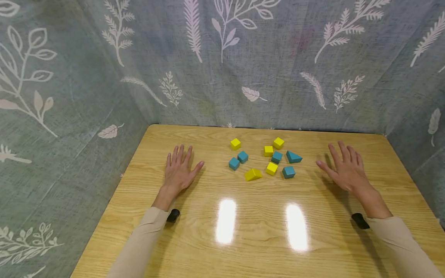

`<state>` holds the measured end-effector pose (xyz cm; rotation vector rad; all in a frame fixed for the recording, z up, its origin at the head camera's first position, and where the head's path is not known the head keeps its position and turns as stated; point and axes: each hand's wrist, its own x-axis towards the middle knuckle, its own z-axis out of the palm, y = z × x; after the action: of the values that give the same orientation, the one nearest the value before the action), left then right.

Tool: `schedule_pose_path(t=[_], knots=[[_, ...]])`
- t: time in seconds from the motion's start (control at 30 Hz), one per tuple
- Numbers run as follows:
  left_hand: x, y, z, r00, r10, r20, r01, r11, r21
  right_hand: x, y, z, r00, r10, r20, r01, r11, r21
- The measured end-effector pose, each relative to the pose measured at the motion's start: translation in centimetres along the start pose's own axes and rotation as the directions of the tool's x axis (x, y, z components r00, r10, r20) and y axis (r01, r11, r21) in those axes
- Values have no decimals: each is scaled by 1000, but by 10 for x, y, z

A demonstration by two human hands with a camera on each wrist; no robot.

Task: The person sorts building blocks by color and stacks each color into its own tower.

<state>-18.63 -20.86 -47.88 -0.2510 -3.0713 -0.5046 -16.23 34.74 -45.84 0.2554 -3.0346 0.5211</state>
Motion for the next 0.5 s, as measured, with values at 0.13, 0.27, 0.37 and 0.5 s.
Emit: schedule_pose_path(t=[0.13, 0.27, 0.37, 0.5], knots=[[0, 3, -2, 1000, -5, 10, 5, 1000, -3, 1, -4, 0, 1000, -16, -8, 16, 1000, 11], [0, 4, -2, 1000, 0, -7, 0, 1000, -3, 2, -9, 2, 998, -41, -51, 43, 999, 29], [0, 6, -1, 999, 6, -37, -6, 1000, -10, 3, -12, 4, 991, -73, -116, 78, 996, 39], [1, 9, 1, 995, 20, -94, -23, 999, -31, 5, -19, 7, 958, -144, -249, 158, 987, 37]])
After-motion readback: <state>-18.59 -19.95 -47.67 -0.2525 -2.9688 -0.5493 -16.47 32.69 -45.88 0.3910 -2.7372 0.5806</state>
